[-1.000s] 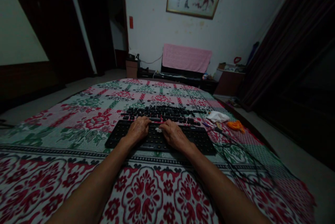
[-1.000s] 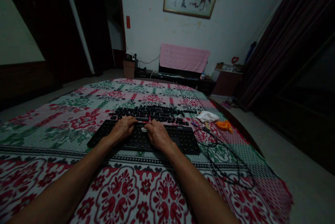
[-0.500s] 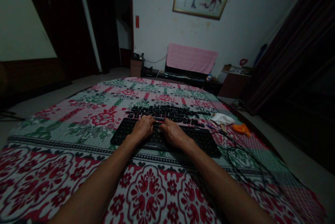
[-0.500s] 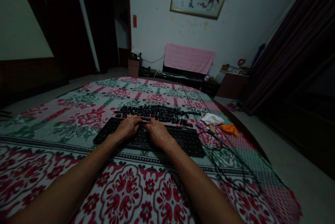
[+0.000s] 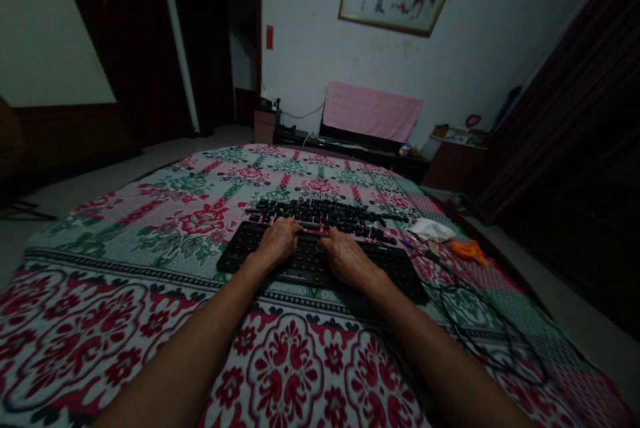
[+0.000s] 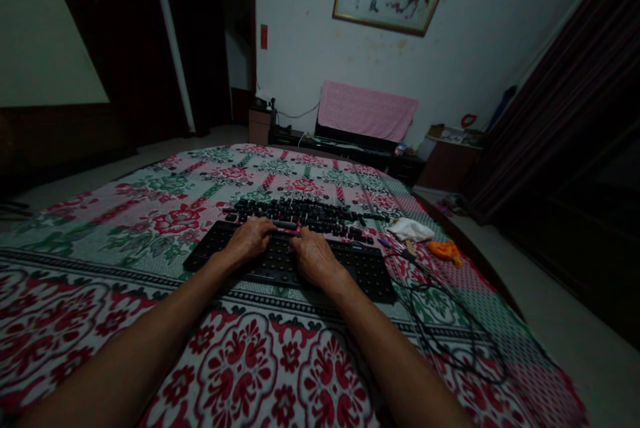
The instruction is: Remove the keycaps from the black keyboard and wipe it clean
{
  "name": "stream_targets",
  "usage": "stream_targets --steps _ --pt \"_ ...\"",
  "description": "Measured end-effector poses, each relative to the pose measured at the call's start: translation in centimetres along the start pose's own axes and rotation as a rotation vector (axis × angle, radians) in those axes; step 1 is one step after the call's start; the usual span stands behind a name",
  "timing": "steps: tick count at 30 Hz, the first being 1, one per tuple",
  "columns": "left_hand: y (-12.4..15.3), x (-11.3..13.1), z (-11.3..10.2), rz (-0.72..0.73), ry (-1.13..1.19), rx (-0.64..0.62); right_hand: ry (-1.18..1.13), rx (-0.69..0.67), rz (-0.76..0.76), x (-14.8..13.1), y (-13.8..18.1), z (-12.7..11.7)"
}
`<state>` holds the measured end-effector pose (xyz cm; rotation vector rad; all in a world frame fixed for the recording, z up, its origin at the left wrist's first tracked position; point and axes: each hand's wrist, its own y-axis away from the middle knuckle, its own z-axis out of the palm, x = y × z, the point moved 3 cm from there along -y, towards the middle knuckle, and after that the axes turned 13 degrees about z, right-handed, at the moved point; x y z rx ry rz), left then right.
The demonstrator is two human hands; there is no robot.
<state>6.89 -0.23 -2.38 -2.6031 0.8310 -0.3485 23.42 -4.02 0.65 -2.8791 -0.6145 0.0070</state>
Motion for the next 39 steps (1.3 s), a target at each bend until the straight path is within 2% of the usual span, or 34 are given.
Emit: stream_targets --steps 4,12,30,39 --pt "0.0 0.1 -0.1 -0.012 0.013 -0.005 -0.045 0.039 0.007 0.1 0.4 0.3" --pt "-0.4 0.0 -0.6 -0.036 -0.044 -0.124 -0.067 0.040 -0.002 0.2 0.8 0.5" --pt "-0.5 -0.4 -0.3 0.012 -0.054 -0.112 -0.013 0.051 0.041 0.9 0.7 0.4" --pt "-0.4 0.1 -1.0 -0.010 -0.046 -0.143 -0.031 -0.101 0.134 3.5 0.8 -0.3"
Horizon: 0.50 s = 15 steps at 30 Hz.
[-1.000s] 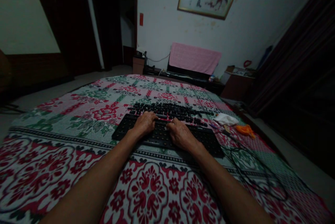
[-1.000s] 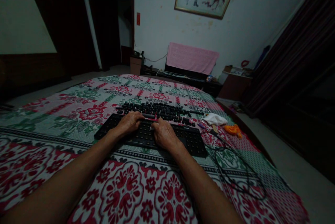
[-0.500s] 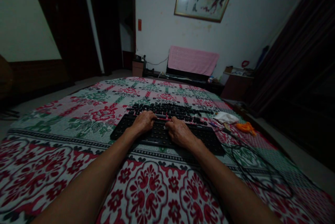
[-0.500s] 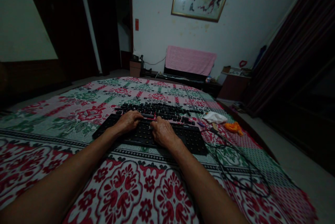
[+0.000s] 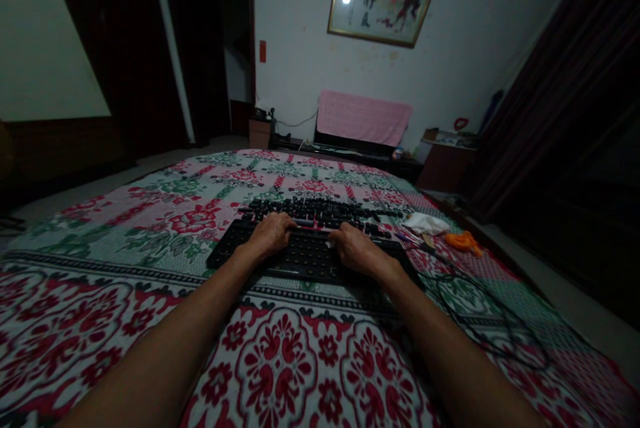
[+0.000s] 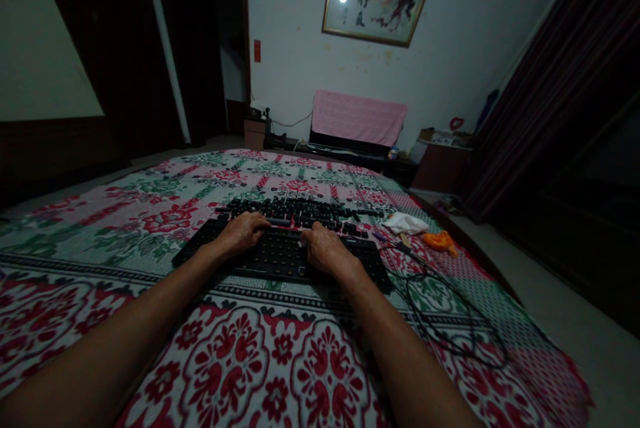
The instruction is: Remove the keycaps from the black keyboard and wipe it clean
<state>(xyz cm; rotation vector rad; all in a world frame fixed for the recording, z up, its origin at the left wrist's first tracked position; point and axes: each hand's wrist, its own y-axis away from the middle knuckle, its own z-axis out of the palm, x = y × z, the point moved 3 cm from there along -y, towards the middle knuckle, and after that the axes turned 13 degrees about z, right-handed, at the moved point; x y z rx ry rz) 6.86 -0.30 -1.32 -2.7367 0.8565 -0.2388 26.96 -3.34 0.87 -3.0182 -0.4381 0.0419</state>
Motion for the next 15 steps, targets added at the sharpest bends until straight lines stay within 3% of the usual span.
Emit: stream_targets --steps 8,11,15 --pt "-0.1 -0.2 0.0 -0.008 0.007 0.002 0.018 -0.124 -0.004 1.2 -0.5 -0.9" --pt "-0.1 -0.1 -0.1 -0.002 -0.003 -0.004 -0.059 -0.005 -0.013 1.0 -0.3 -1.6" --pt "-0.1 0.1 -0.1 0.007 -0.023 -0.012 -0.275 0.226 -0.158 -0.6 -0.2 -1.5"
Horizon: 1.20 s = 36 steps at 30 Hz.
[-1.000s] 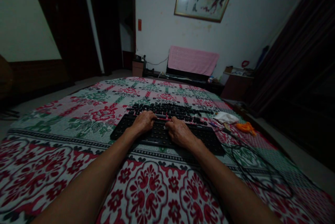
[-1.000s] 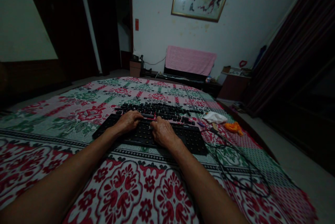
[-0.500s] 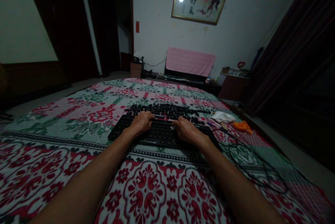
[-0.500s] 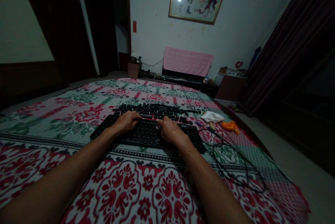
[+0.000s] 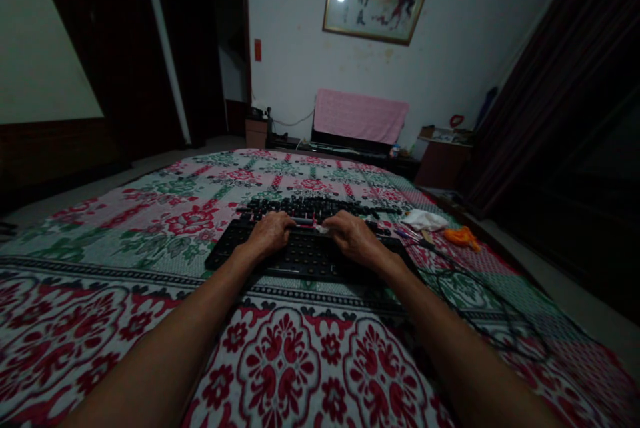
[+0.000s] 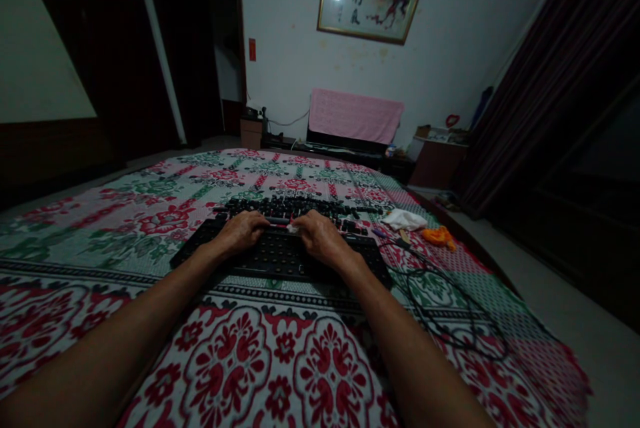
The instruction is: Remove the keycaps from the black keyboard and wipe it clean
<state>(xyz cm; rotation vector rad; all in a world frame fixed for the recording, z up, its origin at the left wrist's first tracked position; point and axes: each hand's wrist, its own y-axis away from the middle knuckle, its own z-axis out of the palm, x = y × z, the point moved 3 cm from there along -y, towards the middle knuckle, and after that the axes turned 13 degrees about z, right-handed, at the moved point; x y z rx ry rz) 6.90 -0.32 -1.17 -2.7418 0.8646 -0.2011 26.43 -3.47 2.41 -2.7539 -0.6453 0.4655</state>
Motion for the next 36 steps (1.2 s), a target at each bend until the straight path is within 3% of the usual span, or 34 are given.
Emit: stream_targets --steps 5,9,15,27,32,36 --pt "0.0 0.1 0.0 -0.014 0.010 0.006 -0.127 0.015 -0.101 -1.2 0.1 2.6" --pt "0.0 0.1 0.0 -0.018 0.024 0.010 -0.079 -0.023 -0.104 -1.3 0.2 3.3" --pt "0.1 0.1 0.0 -0.014 0.010 0.003 0.122 -0.089 -0.008 -0.8 0.3 2.6" --pt "-0.1 -0.3 0.2 -0.010 0.016 0.001 0.143 -0.219 0.114 2.1 0.3 0.4" --pt "0.0 -0.1 0.1 -0.021 0.022 0.021 0.043 -0.048 0.160 2.9 -0.1 0.0" --pt "-0.1 -0.2 0.2 -0.024 0.015 0.011 -0.018 0.025 0.084 2.1 -0.1 0.9"
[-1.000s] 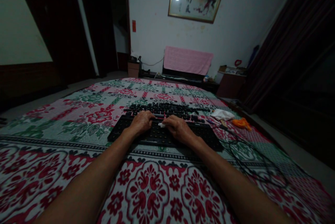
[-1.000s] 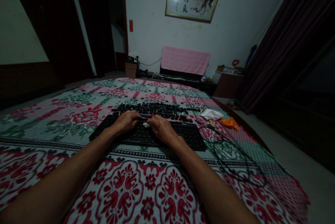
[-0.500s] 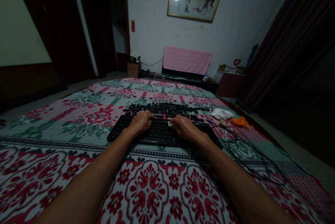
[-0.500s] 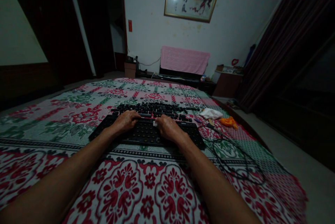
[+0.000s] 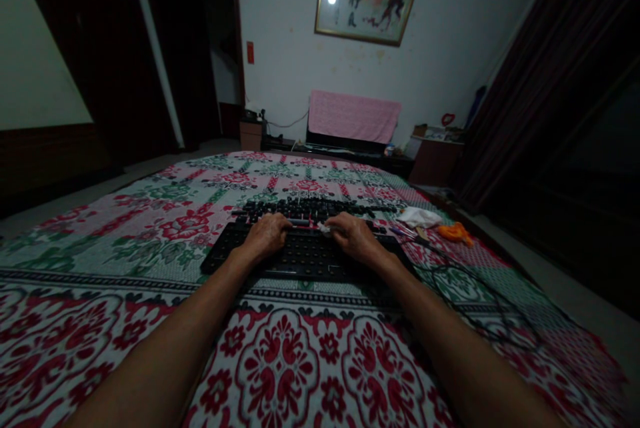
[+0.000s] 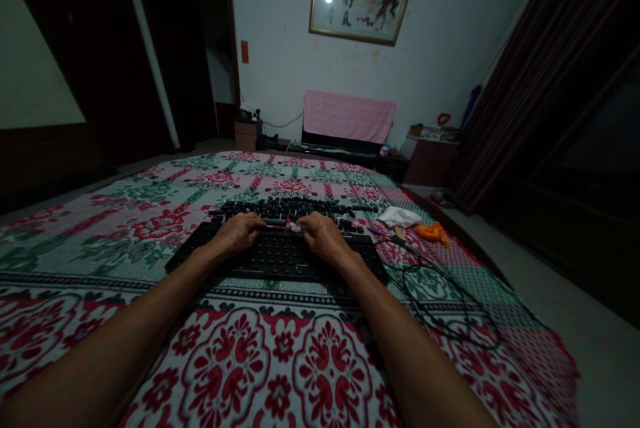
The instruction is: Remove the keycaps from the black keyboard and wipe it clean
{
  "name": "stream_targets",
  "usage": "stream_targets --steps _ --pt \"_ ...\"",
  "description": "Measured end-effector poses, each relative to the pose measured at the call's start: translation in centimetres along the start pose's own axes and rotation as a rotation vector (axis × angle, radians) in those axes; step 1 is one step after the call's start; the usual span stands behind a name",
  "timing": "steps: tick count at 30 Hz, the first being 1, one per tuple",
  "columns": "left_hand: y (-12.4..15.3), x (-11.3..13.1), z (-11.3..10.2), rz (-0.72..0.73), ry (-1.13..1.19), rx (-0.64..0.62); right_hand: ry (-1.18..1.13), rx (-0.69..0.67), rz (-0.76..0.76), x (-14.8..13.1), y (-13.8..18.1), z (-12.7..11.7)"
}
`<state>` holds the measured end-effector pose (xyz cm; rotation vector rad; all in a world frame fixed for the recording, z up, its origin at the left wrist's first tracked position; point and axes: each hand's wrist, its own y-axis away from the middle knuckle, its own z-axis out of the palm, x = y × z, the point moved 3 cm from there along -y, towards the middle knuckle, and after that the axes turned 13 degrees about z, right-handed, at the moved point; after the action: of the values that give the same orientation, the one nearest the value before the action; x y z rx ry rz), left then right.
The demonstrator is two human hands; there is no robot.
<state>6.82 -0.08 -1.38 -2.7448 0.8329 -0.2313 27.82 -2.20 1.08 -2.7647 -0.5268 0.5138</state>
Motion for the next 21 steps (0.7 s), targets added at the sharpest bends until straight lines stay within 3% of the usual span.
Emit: stream_targets --steps 8,14,21 --pt "0.0 0.0 -0.1 0.013 0.008 0.002 0.115 -0.113 -0.012 0.5 0.2 0.6" --pt "0.0 0.0 -0.1 0.006 0.002 -0.002 0.020 -0.010 0.134 1.7 0.0 -0.8" --pt "0.0 0.1 -0.1 0.024 -0.032 -0.025 0.091 -0.121 0.094 1.4 0.2 -0.5"
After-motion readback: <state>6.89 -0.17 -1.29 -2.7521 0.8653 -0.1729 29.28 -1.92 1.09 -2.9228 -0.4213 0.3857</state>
